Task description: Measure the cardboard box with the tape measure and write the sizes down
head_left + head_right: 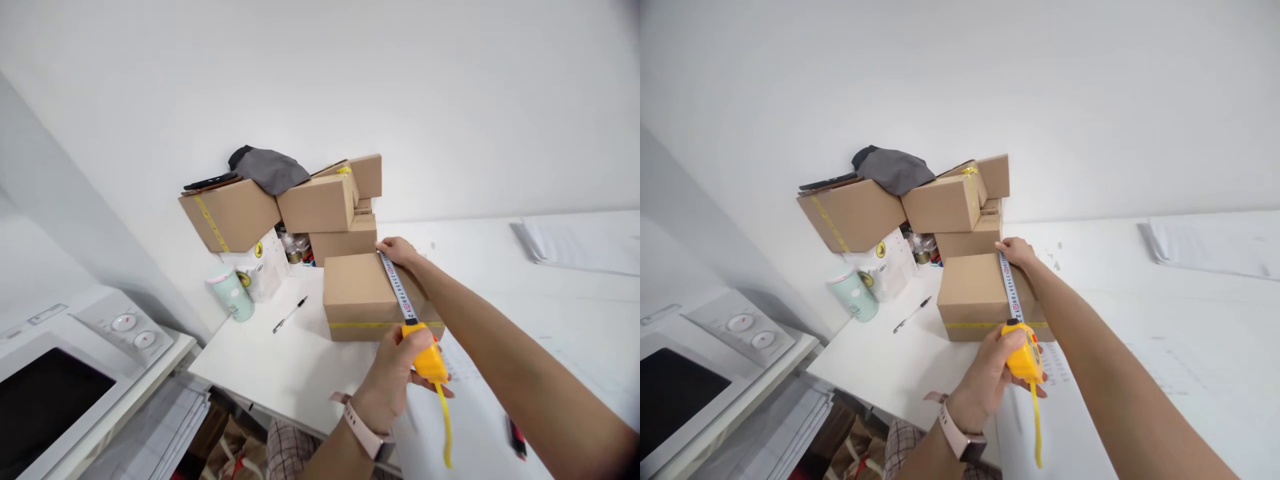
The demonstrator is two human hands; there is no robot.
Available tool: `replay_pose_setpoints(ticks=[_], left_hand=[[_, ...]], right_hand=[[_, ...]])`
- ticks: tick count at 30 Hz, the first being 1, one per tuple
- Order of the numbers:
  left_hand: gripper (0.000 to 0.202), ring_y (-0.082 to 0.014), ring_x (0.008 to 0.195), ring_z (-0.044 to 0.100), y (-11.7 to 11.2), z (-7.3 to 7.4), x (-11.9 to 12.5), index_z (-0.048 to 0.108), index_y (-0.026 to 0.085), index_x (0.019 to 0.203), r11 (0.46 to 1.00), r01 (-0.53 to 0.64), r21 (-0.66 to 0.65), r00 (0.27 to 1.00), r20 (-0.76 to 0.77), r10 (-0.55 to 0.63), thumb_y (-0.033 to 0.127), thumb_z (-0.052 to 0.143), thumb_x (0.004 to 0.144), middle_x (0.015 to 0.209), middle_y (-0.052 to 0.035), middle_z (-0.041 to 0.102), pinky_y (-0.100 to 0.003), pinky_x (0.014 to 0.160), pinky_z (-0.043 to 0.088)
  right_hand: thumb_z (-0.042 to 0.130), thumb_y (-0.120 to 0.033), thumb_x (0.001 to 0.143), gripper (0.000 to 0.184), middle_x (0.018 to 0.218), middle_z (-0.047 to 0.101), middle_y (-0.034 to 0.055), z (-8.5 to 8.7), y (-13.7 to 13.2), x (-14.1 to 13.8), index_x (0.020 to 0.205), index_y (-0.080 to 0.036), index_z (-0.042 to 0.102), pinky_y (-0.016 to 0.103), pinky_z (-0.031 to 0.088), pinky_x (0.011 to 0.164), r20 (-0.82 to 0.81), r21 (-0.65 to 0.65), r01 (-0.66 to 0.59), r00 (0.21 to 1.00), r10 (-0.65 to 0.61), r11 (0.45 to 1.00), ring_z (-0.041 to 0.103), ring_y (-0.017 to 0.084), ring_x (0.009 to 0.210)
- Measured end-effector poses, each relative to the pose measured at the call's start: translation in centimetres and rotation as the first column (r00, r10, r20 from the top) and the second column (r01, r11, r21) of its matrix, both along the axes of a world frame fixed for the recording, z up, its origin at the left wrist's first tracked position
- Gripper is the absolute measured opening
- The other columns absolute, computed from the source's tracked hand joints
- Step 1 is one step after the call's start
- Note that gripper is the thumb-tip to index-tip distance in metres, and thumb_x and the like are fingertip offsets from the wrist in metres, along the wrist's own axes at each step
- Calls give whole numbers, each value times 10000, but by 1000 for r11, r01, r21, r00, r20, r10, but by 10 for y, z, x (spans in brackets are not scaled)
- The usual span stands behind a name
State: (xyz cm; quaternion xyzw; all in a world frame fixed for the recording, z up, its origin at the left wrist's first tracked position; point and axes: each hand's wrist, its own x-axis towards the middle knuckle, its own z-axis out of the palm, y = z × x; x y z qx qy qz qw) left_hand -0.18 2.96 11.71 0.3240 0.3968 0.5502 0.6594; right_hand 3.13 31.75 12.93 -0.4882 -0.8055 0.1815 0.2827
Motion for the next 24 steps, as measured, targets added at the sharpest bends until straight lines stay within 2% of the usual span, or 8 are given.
replay_pose_setpoints(ticks=[3,8,13,17,24], left_hand=[[697,-154,619,644,0,5,5,589,141,960,1000,8,-6,999,37,-8,697,803,599,841,-43,599,-268,481,577],[663,-144,613,649,-10,6,14,544,173,974,999,-11,-43,998,64,13,666,805,616,902,-29,597,-260,470,572],[673,-154,636,655,-12,7,16,533,174,979,997,-24,-74,999,40,27,665,802,606,865,-14,563,-248,468,567],[662,-152,631,651,-13,8,15,548,174,1001,998,-22,-59,1000,21,23,674,777,634,845,-12,574,-236,461,555],[641,-148,615,647,-17,6,16,574,169,981,998,-48,-42,999,12,48,679,764,642,865,-21,592,-230,438,538]], right_hand=[[562,-448,898,349,677,680,56,-8,4,0,656,-218,664,308,421,655,40,-30,-2,999,3,1000,617,212,677],[576,-463,901,342,667,680,43,-13,9,4,701,-217,704,296,430,642,33,-85,-17,999,20,996,633,211,699],[601,-481,898,306,812,740,46,-18,11,6,831,-214,734,296,462,671,-21,-138,-23,1000,21,990,647,201,725],[619,-510,895,325,829,738,60,-19,7,8,908,-209,740,300,474,668,-53,-154,-23,998,15,988,633,199,709],[617,-386,881,247,733,690,50,-8,-2,7,734,-201,685,292,433,667,-58,-149,-36,998,27,988,607,189,698]])
